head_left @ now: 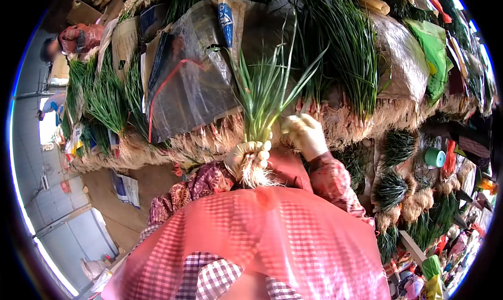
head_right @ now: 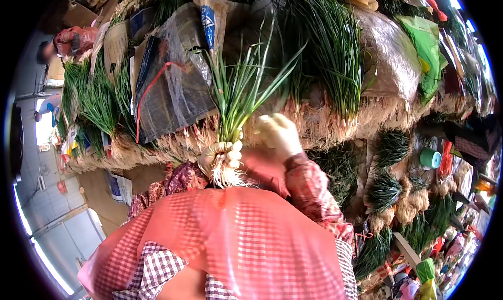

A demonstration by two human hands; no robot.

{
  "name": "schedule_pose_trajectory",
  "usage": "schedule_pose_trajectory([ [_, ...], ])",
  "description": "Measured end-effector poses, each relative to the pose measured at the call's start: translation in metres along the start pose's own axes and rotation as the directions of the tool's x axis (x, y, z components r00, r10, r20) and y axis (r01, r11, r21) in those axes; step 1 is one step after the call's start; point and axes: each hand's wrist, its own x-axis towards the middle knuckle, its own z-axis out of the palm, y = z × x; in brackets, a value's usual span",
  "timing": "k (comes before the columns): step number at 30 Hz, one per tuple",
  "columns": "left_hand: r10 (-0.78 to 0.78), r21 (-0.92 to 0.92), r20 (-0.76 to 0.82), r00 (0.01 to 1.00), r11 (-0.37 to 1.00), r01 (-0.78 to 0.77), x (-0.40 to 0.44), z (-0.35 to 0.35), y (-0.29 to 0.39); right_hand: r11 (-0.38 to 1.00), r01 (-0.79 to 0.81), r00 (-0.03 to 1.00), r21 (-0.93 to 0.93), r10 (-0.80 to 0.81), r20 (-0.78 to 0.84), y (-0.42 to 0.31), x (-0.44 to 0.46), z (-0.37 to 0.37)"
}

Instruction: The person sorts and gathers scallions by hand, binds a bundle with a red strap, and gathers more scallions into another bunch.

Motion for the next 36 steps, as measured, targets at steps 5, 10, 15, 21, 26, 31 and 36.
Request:
schedule_pose_trajectory([
  [5, 0.151, 0.189, -0.08, 0.985, 0.973, -0.134, -0.019, 0.018, 0.008, 0.253, 0.136, 0.868, -0.958, 0.436, 0.239, 0.055, -0.04, -0.12],
  [10, 0.168, 0.353, 0.063, 0.984, 0.918, -0.179, -0.029, 0.029, 0.015, -0.157, -0.026, 0.999, -0.987, 0.042, -0.033, 0.062, -0.02, -0.143],
  [15, 0.336, 0.518, -0.025, 0.941, 0.81, -0.276, 0.004, 0.018, 0.023, 0.213, -0.041, 0.866, -0.976, -0.48, -0.141, -0.004, 0.086, -0.084],
  [21, 0.297, 0.313, -0.32, 0.9, 0.93, -0.196, 0.025, 0.032, 0.01, 0.992, 0.068, 0.997, -0.108, -0.072, -0.04, -0.005, 0.05, -0.097],
  [26, 0.247, 0.546, -0.31, 0.918, 0.837, -0.04, 0.056, 0.037, -0.008, 0.996, -0.03, 0.999, 0.083, 0.026, 0.045, 0.002, 0.017, -0.056],
  [31, 0.136, 0.317, -0.346, 0.928, 0.948, -0.02, 0.057, 0.039, -0.018, 0.97, 0.239, 0.949, 0.036, -0.226, -0.222, 0.009, 0.006, -0.048],
  [36, 0.111, 0.437, -0.305, 0.946, 0.899, 0.036, 0.054, 0.036, -0.009, 0.898, 0.28, 0.94, 0.341, -0.184, -0.289, 0.04, 0.006, -0.067],
])
